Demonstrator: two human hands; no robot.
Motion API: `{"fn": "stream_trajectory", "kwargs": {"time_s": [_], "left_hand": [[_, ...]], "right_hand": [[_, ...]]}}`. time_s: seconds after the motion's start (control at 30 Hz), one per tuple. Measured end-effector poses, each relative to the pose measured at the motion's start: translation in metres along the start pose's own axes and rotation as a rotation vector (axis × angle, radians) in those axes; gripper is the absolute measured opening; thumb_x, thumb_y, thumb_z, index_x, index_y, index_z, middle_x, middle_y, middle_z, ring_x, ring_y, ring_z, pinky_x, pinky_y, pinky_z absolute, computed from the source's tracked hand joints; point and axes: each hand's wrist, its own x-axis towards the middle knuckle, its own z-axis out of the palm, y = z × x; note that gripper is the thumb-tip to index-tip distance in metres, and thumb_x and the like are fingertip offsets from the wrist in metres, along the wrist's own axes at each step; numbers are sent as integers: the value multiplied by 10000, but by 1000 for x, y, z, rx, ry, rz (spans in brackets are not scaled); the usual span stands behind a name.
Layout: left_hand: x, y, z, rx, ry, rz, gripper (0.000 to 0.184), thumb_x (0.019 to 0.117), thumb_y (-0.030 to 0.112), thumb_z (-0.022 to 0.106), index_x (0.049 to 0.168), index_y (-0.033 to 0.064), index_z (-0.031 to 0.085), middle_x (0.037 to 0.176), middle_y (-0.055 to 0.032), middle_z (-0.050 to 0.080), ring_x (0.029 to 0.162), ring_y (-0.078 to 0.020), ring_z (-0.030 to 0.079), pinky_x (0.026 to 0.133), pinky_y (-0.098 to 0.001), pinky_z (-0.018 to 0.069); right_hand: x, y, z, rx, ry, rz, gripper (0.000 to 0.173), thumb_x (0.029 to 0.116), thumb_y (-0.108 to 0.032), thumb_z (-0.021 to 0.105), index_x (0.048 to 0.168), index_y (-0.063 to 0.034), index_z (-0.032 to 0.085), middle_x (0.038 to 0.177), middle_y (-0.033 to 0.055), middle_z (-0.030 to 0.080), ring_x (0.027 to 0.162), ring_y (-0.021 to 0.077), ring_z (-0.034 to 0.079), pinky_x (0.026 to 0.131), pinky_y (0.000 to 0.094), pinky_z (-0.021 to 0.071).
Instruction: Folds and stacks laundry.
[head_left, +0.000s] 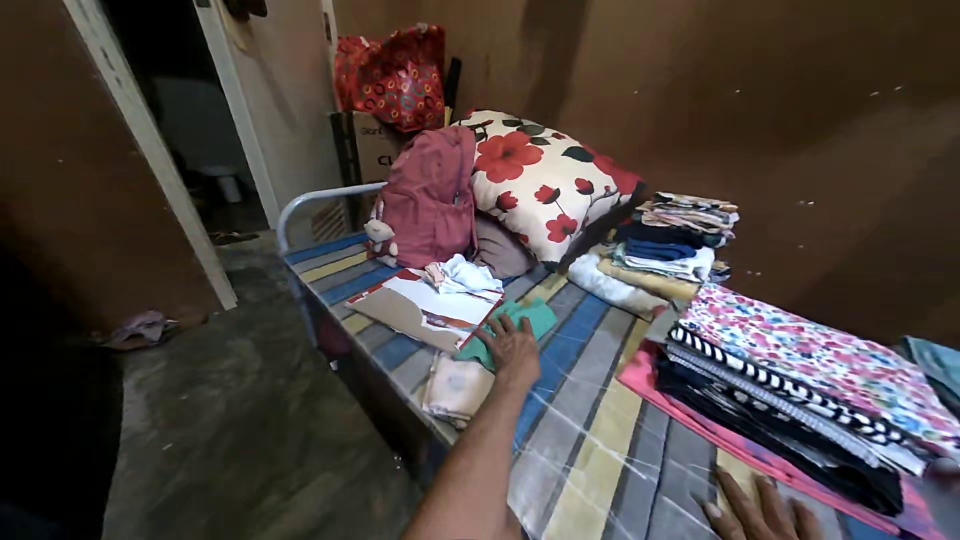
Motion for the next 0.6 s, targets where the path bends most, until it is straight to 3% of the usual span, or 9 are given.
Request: {"fn": "stream_trajectory", "kwargs": {"time_s": [0.07, 0.13, 0.27, 0.37, 0.43, 0.5, 0.53, 0.57, 0.6], "left_hand": [[0, 6, 0, 48, 11, 26, 632, 970, 92, 636, 1556, 60, 403, 1543, -354, 355, 1421, -565, 326, 1124, -697, 286], [1, 7, 0, 67, 23, 39, 629, 990, 89, 612, 1572, 59, 376, 1507, -354, 392, 1381, -544, 383, 1091, -635, 366], [3, 3, -6, 7, 19, 37, 566, 1036, 131, 558, 1556, 1, 377, 1515, -332, 423, 1418, -532, 368, 1110, -643, 360], [2, 0, -13, -71, 58, 27, 551, 1000, 111, 608, 1507, -27, 442, 1449, -306, 518, 1365, -507, 461, 1085, -646, 401], [2, -1, -23, -197, 86, 30, 502, 1012, 80, 569, 1493, -18, 465, 1386, -318, 566, 1287, -507, 543, 1047, -657, 433], [-4, 6, -30, -505, 72, 54, 474, 1056, 81, 514, 1512, -22, 440, 1431, -331, 524, 1324, -497, 516, 1095, -641, 395], [-11, 14, -30, -721, 33, 49, 457, 1062, 75, 511, 1505, -19, 449, 1450, -302, 518, 1337, -441, 517, 1109, -593, 401], [-22, 25, -31, -942, -31, 23, 418, 1065, 78, 512, 1472, -14, 482, 1396, -261, 563, 1261, -362, 571, 1056, -530, 457], [-35, 39, -32, -1127, -115, -13, 350, 1069, 99, 510, 1403, -4, 529, 1252, -207, 630, 1088, -270, 634, 932, -447, 524]], "right_hand": [[0, 3, 1, -4, 2, -9, 715, 1051, -594, 340, 1608, -146, 362, 1650, 318, 210, 1502, 612, 117, 1097, 848, 45], [-2, 0, -3, -12, -19, 7, 711, 1053, -595, 336, 1614, -157, 349, 1658, 307, 198, 1506, 607, 108, 1099, 843, 45], [-7, -13, -14, -4, -50, 61, 679, 1055, -576, 370, 1617, -196, 344, 1675, 273, 182, 1531, 558, 105, 1145, 797, 30], [-6, -21, -24, -18, -133, 126, 664, 1057, -570, 394, 1624, -234, 323, 1690, 239, 165, 1550, 514, 101, 1171, 765, 41], [-1, -27, -36, 65, -201, 146, 636, 1073, -527, 405, 1625, -222, 320, 1699, 211, 164, 1562, 482, 93, 1192, 734, 54], [3, -30, -42, 327, -118, 111, 590, 1088, -407, 446, 1590, -104, 379, 1657, 226, 288, 1551, 434, 211, 1225, 666, 123], [5, -32, -40, 524, -31, 95, 558, 1085, -320, 469, 1559, -30, 407, 1605, 240, 381, 1509, 392, 337, 1227, 593, 224], [7, -36, -42, 762, 36, 110, 521, 1091, -240, 460, 1540, 18, 403, 1545, 246, 459, 1431, 342, 460, 1187, 498, 347], [9, -41, -42, 1034, 77, 147, 504, 1100, -193, 416, 1543, 40, 364, 1511, 249, 484, 1363, 304, 517, 1126, 437, 417]]}}
